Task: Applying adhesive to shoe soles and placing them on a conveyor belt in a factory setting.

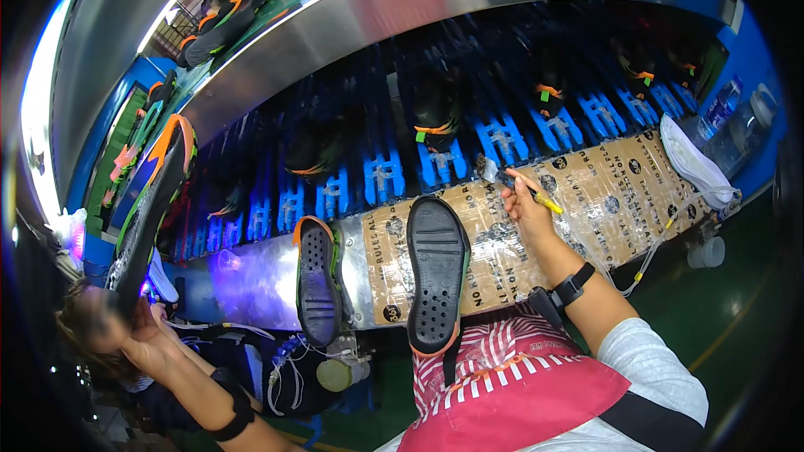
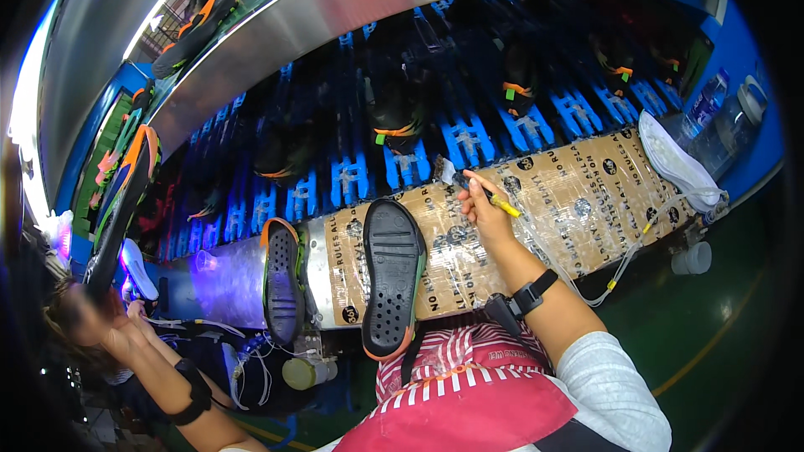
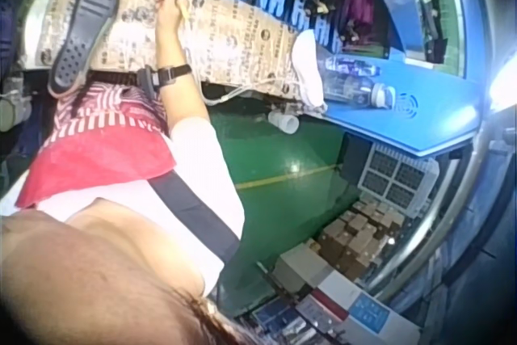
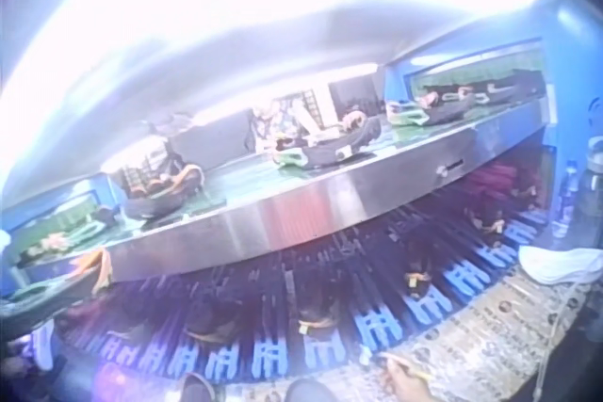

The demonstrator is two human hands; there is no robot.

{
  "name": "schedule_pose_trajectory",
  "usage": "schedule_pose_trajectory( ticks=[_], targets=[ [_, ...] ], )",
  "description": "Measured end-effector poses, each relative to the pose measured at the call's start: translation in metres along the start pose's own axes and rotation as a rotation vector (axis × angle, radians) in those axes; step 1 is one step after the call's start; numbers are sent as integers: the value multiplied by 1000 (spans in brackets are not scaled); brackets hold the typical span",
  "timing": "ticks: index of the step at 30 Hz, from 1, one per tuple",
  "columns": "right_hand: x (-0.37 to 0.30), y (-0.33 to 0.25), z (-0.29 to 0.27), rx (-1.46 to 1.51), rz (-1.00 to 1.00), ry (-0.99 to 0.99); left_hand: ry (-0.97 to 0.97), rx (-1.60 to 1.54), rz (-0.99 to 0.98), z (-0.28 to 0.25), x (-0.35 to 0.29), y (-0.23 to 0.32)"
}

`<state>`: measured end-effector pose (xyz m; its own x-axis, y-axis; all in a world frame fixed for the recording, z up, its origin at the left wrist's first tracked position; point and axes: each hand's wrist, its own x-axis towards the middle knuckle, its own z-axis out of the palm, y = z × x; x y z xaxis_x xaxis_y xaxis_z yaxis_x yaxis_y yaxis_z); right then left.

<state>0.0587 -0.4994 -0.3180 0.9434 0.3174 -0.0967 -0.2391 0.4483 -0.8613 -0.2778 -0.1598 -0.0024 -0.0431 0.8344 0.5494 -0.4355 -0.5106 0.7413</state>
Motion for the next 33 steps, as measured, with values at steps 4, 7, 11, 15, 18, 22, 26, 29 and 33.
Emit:
schedule_pose_trajectory(
  ticks=[4,7,11,15,18,22,26,29,33],
  targets=[
    [1,1,0,12,-19,8,-5,-20,2,7,40,-14],
    [0,1,0,19,-28,14,-66,-33,-14,23,70,-29],
    [-1,-1,1,-13,-20,17,-90,-23,114,65,101,-69],
    [-2,-1,1,2,-27,25,-64,299,-52,101,123,-120],
    [-3,-1,1,4,-27,22,-149,377,171,114,144,-143],
    [-3,-1,1,12,-22,13,-93,622,405,124,169,-159],
    [-3,0,1,5,-36,13,-41,753,352,130,181,-164],
    [-3,0,1,-11,-32,12,56,925,307,139,184,-166],
    [-3,0,2,-70,-15,16,132,1163,157,154,199,-169]
  ],
)
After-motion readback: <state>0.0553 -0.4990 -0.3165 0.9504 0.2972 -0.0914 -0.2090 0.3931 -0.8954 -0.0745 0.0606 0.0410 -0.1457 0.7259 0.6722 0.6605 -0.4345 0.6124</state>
